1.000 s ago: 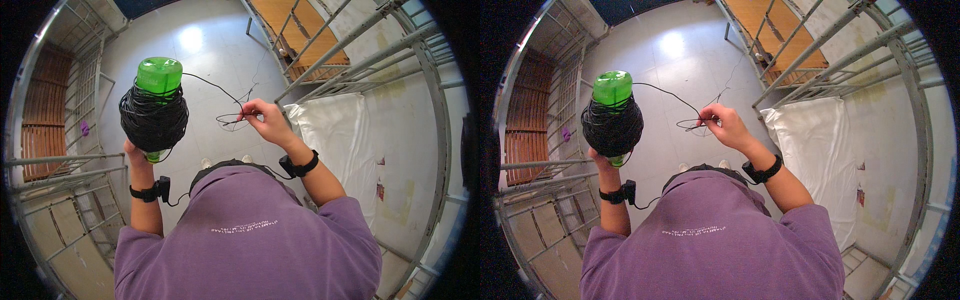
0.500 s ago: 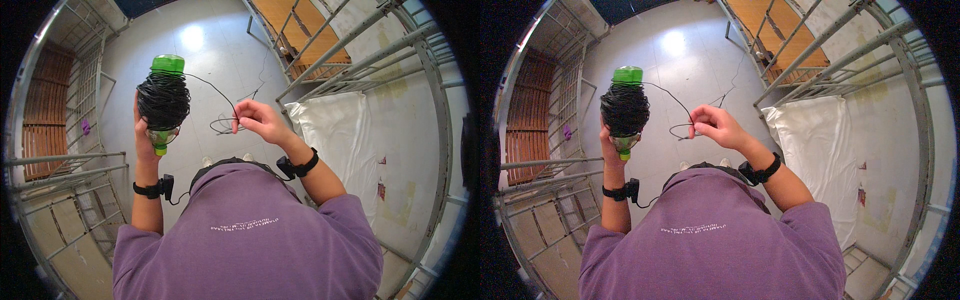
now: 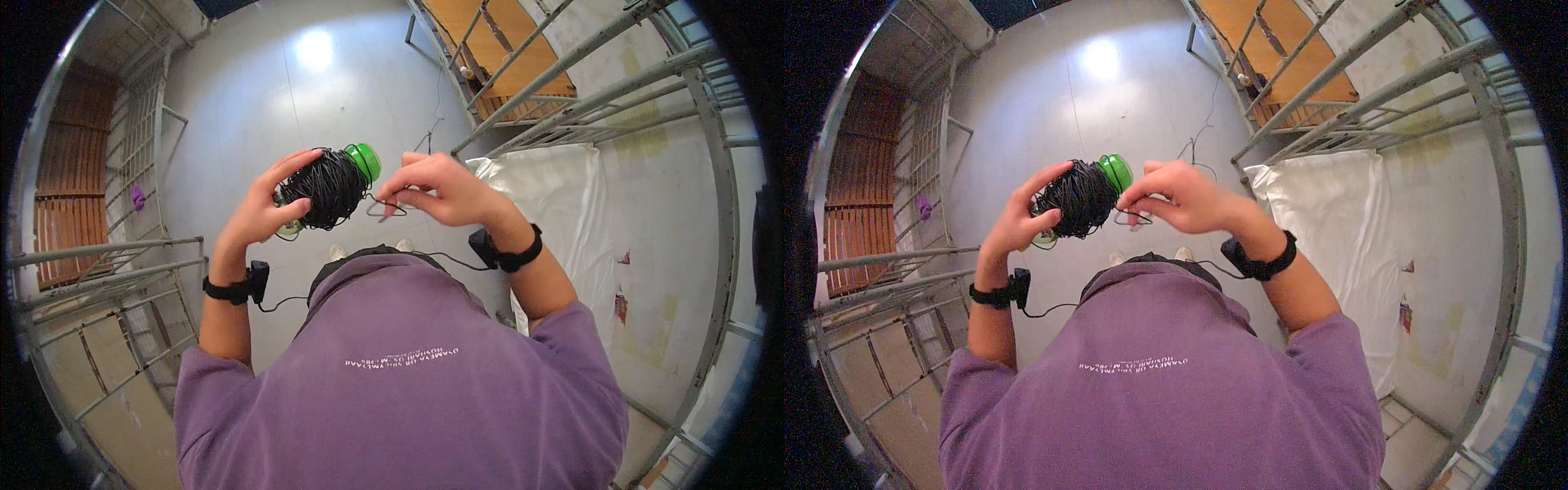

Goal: The person winds a length of black wire around a red soda can and then a green plastic bottle.

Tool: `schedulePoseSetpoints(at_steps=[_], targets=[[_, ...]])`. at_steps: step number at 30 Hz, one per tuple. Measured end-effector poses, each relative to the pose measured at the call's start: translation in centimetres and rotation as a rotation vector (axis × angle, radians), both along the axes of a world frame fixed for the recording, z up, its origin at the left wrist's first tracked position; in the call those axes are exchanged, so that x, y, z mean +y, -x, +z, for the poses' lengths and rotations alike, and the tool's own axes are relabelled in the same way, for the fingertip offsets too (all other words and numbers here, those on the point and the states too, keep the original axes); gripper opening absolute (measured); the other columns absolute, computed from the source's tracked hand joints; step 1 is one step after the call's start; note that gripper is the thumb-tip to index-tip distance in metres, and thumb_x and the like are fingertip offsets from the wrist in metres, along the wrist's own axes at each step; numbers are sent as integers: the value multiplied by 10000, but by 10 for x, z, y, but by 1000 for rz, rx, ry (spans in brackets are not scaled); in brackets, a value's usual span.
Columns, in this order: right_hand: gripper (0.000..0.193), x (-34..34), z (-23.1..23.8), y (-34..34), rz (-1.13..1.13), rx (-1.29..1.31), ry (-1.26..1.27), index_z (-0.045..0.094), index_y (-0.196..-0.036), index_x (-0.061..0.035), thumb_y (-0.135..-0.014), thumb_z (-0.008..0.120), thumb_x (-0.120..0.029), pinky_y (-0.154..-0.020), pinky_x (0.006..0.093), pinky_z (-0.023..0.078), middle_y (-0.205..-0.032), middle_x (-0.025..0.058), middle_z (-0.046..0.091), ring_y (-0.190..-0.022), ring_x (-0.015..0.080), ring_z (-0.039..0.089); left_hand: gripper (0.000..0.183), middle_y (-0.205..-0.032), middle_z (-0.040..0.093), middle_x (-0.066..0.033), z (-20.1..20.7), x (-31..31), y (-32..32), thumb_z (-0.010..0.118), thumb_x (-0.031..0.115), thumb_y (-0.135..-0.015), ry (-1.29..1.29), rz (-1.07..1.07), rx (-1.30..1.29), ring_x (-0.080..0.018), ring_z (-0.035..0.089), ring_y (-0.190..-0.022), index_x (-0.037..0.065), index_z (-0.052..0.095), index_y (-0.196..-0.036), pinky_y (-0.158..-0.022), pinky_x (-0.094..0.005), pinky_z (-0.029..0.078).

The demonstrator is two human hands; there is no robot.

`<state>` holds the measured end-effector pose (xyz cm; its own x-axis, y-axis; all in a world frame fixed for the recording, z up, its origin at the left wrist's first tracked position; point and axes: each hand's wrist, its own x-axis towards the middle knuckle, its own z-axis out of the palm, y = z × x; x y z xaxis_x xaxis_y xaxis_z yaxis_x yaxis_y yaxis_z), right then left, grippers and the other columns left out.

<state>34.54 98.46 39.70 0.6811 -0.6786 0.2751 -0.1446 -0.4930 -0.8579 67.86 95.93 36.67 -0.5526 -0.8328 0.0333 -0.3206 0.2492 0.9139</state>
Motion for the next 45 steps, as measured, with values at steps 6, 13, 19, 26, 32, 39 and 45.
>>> schedulePoseSetpoints(at_steps=[6, 13, 19, 26, 32, 39, 45], targets=[[187, -13, 10, -12, 84, 20, -6, 722, -1066, -27, -952, 606, 65, -763, 310, 517, -976, 57, 796, -837, 190, 631, 730, -1522, 555, -175, 3, -15, -2, 753, 324, -826, -10, -291, -5, -333, 524, -1411, 80, 579, -1492, -1193, -452, 387], [115, -25, -3, -26, 48, -22, -22, 685, -1038, -9, -942, 652, 46, -784, 293, 554, -961, 62, 749, -872, 181, 715, 734, -1526, 549, -171, -1, -18, 4, 767, 395, -840, -72, -433, 42, -327, 519, -1417, 80, 592, -1479, -1185, -455, 397], [82, -23, -5, -20, 50, 6, 2, 773, -977, -58, -896, 775, -46, -636, 283, 485, -863, 30, 695, -734, 125, 635, 836, -1565, 507, -202, -7, -13, -1, 793, 526, -820, -134, -463, 111, -341, 480, -1452, 52, 586, -1477, -1201, -471, 361], [110, -14, -13, 0, -92, 151, -5, 809, -1005, -70, -898, 794, -91, -586, 300, 427, -756, 51, 658, -646, 150, 571, 837, -1553, 513, -225, -10, -7, -5, 795, 535, -813, -143, -452, 119, -363, 489, -1443, 61, 595, -1473, -1193, -472, 374], [116, -9, -39, -2, -158, 147, 18, 812, -1028, -83, -925, 768, -113, -605, 326, 447, -770, 68, 659, -668, 187, 591, 823, -1553, 503, -247, -13, -3, -4, 796, 524, -822, -226, -516, 141, -374, 493, -1437, 64, 594, -1473, -1191, -470, 376], [155, -2, -56, -15, -86, 129, -112, 801, -1073, -101, -947, 712, -117, -736, 362, 539, -900, 103, 720, -807, 275, 698, 823, -1557, 489, -263, -26, -2, -2, 801, 499, -824, -290, -575, 212, -382, 488, -1435, 67, 581, -1488, -1196, -484, 362], [293, 7, -65, -9, -33, 130, -31, 783, -1095, -105, -877, 622, 6, -767, 390, 550, -919, 92, 700, -856, 267, 703, 810, -1523, 544, -221, -35, 9, -8, 798, 480, -814, -323, -563, 194, -342, 518, -1414, 27, 598, -1455, -1200, -460, 368]])
